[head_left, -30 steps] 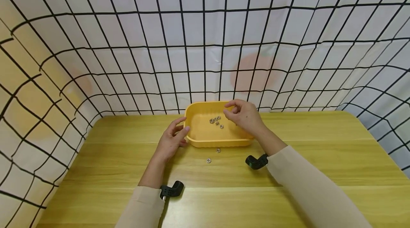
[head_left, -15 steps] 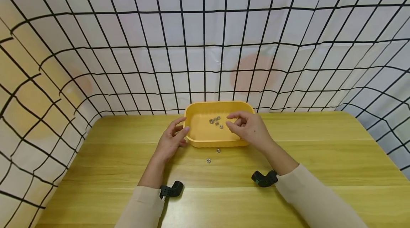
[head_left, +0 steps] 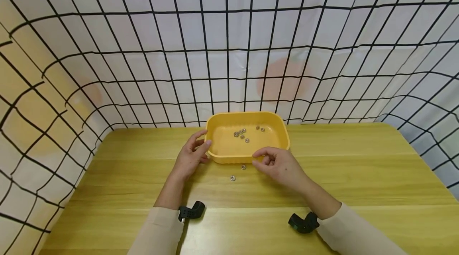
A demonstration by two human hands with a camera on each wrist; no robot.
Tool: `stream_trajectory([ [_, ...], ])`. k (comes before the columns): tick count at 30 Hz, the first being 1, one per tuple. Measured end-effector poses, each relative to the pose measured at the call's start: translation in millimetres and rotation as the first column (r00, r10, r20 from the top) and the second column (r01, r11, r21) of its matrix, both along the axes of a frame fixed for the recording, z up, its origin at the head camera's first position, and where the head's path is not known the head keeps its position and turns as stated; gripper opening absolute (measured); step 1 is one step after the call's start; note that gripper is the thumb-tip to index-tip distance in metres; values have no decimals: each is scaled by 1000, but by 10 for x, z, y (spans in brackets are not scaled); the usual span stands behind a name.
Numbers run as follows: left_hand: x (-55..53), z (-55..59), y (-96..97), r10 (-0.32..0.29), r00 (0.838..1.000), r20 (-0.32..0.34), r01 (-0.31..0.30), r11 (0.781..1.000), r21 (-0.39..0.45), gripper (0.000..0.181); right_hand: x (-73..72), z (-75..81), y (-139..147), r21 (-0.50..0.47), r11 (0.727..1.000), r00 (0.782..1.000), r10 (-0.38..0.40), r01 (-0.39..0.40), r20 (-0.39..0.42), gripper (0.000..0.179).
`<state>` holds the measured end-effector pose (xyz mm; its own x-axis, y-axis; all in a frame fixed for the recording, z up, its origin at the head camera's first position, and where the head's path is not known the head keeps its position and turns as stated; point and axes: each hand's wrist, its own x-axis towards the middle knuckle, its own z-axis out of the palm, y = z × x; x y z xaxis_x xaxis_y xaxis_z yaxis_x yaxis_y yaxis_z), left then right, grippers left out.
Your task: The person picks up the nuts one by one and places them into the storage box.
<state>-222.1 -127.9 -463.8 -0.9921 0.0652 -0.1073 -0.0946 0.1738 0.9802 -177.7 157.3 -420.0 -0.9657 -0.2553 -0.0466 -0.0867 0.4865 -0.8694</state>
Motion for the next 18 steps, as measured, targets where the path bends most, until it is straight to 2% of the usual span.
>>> stream_trajectory([
  [9, 2, 5, -11, -4, 1000, -6, 4, 1000, -7, 50, 48, -239, -1, 21, 999, 996, 25, -27, 80, 22],
  [18, 10, 2, 3, -1, 1000, -4, 1, 1000, 0, 49, 56, -373, -56, 38, 998, 994, 38, -42, 100, 32],
])
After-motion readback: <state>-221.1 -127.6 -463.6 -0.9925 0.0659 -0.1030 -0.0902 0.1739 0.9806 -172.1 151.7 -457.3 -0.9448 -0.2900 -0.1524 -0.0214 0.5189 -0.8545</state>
